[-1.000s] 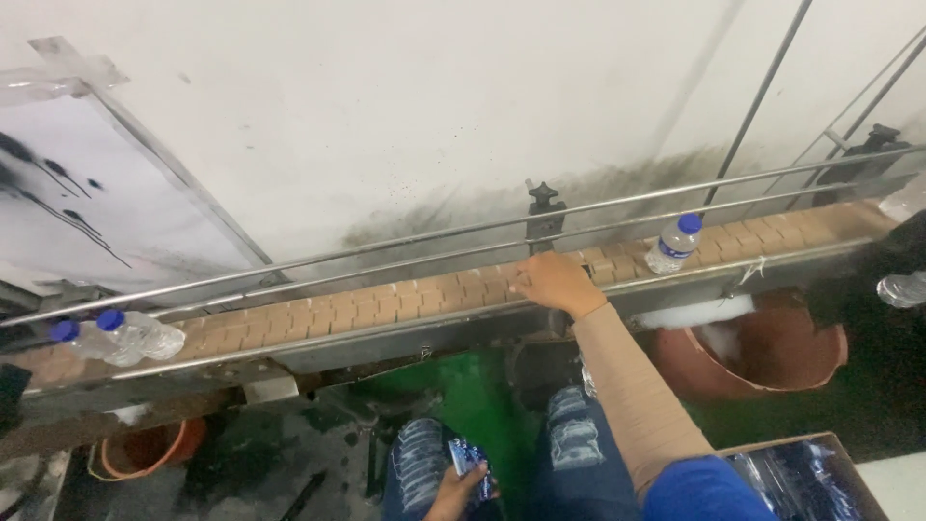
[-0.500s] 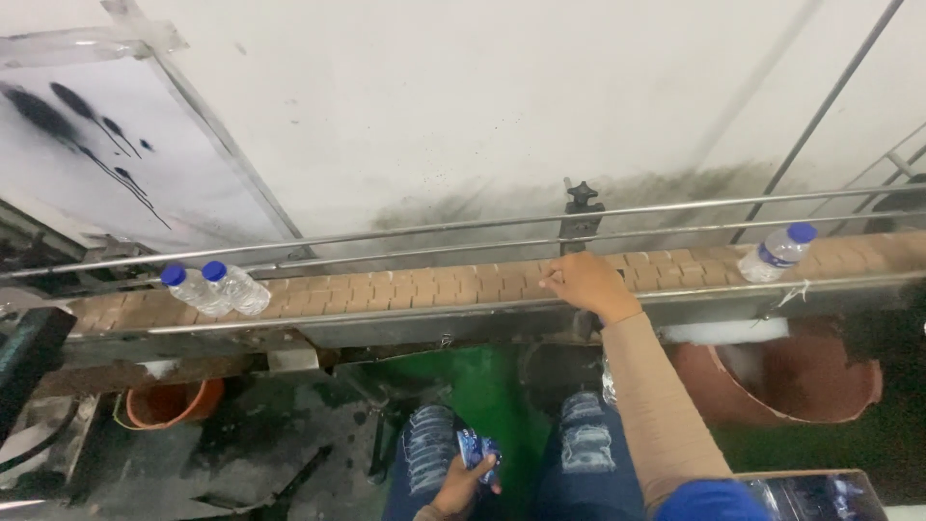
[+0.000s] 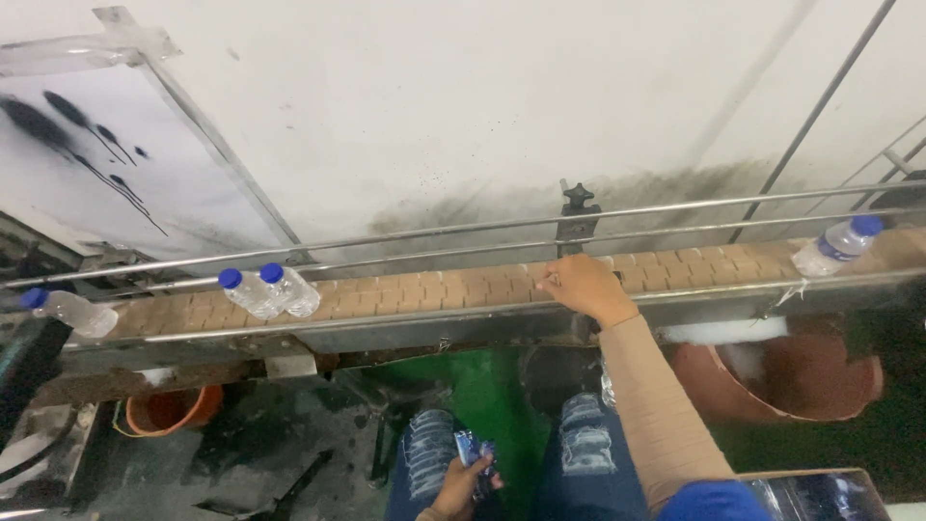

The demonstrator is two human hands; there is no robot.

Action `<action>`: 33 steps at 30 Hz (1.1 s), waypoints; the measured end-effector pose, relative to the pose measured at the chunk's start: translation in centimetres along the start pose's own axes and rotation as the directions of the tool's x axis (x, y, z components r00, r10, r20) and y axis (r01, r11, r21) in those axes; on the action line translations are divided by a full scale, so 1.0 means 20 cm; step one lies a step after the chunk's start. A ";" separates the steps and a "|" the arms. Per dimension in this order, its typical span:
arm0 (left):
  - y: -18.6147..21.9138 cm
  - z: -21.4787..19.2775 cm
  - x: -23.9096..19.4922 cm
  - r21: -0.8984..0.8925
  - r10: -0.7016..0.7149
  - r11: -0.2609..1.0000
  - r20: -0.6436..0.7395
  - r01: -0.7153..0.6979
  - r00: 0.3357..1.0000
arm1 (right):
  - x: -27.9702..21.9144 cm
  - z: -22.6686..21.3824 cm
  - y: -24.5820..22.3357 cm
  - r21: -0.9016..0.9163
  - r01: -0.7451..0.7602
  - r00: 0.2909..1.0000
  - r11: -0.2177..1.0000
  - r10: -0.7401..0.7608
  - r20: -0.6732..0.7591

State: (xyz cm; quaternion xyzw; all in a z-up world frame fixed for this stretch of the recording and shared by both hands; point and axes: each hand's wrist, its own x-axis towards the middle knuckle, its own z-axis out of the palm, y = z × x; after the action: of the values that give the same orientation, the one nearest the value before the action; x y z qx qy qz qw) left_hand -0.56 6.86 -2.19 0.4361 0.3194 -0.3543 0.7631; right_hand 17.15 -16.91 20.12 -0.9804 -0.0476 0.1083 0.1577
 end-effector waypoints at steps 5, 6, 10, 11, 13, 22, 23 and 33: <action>-0.04 -0.03 0.07 -0.107 0.017 0.994 -0.015 -0.019 1.000 | -0.12 0.16 -0.06 -0.145 0.272 0.912 0.951 -0.302 -0.276; -0.06 -0.04 0.13 -0.113 0.000 0.993 -0.099 -0.011 0.995 | -0.18 0.17 -0.13 -0.150 0.363 0.842 0.920 -0.393 -0.369; -0.11 -0.05 0.15 -0.101 0.230 0.966 -0.072 -0.236 0.971 | -0.35 0.57 -0.27 0.326 0.238 0.969 0.915 -0.245 -0.022; -0.09 -0.03 0.12 -0.081 0.262 0.960 -0.075 -0.268 0.962 | -0.38 0.67 -0.27 0.448 0.103 0.964 0.888 -0.200 0.174; -0.08 -0.04 0.12 -0.063 0.296 0.951 -0.080 -0.301 0.952 | -0.43 0.85 -0.24 0.533 -0.052 0.913 0.845 -0.177 0.368; -0.18 -0.13 0.26 -0.121 0.412 0.899 -0.094 -0.421 0.906 | -0.52 1.20 -0.15 0.753 -0.499 0.827 0.429 -0.024 0.562; -0.18 -0.12 0.25 -0.128 0.406 0.899 -0.111 -0.418 0.907 | -0.51 1.20 -0.15 0.734 -0.511 0.831 0.448 0.038 0.555; -0.18 -0.13 0.28 -0.285 0.144 0.955 0.189 -0.086 0.971 | -0.19 0.63 -0.42 0.950 -0.167 0.985 0.264 0.094 0.147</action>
State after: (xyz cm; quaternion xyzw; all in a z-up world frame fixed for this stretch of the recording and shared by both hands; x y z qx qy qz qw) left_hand -0.91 6.35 -9.24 0.3047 0.2581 -0.3049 0.8646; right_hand 10.14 -5.64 11.86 -0.6848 0.1031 0.1571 0.7040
